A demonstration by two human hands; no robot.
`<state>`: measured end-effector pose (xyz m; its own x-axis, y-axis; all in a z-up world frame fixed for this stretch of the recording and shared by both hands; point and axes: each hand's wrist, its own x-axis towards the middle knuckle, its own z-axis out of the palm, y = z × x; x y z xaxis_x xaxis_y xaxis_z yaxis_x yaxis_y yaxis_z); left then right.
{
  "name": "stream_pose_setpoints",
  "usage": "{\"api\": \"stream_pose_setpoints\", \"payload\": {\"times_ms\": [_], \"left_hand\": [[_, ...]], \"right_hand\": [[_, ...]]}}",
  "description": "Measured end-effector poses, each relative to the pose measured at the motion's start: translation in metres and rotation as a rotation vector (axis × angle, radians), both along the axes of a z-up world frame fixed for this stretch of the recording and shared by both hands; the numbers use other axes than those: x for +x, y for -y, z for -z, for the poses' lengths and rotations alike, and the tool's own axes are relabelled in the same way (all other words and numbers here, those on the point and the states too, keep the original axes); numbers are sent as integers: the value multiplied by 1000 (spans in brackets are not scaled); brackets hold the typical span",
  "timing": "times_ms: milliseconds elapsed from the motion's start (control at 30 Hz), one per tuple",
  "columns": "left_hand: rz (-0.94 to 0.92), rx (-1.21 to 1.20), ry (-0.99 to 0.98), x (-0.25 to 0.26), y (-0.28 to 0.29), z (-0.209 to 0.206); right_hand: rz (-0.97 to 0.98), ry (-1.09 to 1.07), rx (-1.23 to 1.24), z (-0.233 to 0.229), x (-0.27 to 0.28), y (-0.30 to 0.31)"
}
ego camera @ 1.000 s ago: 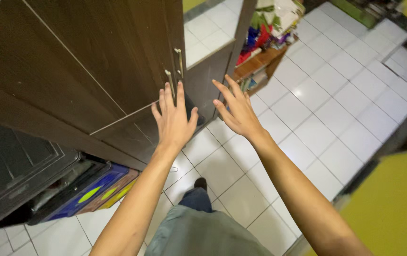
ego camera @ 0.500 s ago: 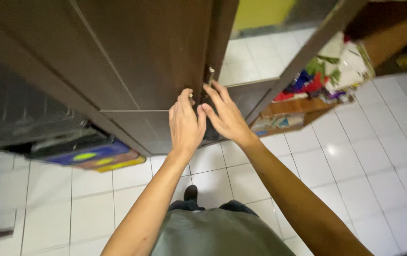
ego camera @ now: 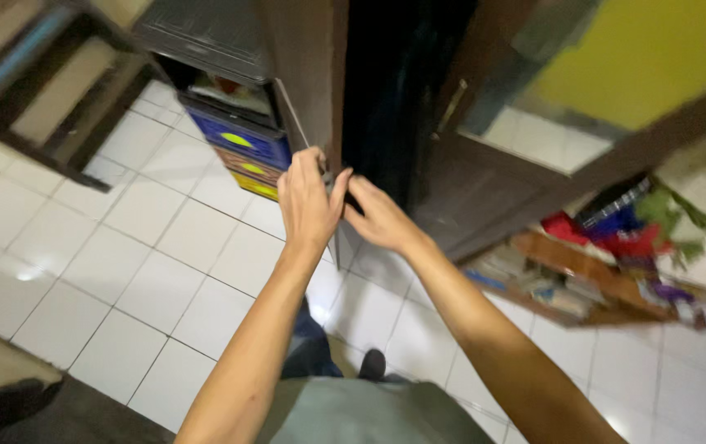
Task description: The person takes several shirts on hangers from a closet and places them onto a couch.
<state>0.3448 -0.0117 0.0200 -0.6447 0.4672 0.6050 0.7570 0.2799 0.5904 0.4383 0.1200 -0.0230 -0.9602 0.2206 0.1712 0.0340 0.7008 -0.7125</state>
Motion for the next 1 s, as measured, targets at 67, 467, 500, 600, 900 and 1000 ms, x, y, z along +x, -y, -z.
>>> {"api": "stream_pose_setpoints", "payload": {"times_ms": [67,467,500,600,900,1000], "left_hand": [[-67,-3,-18,-9,23,-2],[-453,-45,-123,-71,117,7],[-484,-77,-114,-75,123,8],[-534,-87,-152,-92,136,14],[-290,-239,-379,-117,101,31],[-9,-229,-237,-127,83,22]], "right_hand": [[-116,-79,7,-8,-10,17],[-237,56,-46,-34,-66,90],[-203,67,-34,-32,-69,94],[-103,37,-39,-24,-81,88],[191,-120,57,-18,-91,61],[334,-132,128,-28,-89,55]]}}
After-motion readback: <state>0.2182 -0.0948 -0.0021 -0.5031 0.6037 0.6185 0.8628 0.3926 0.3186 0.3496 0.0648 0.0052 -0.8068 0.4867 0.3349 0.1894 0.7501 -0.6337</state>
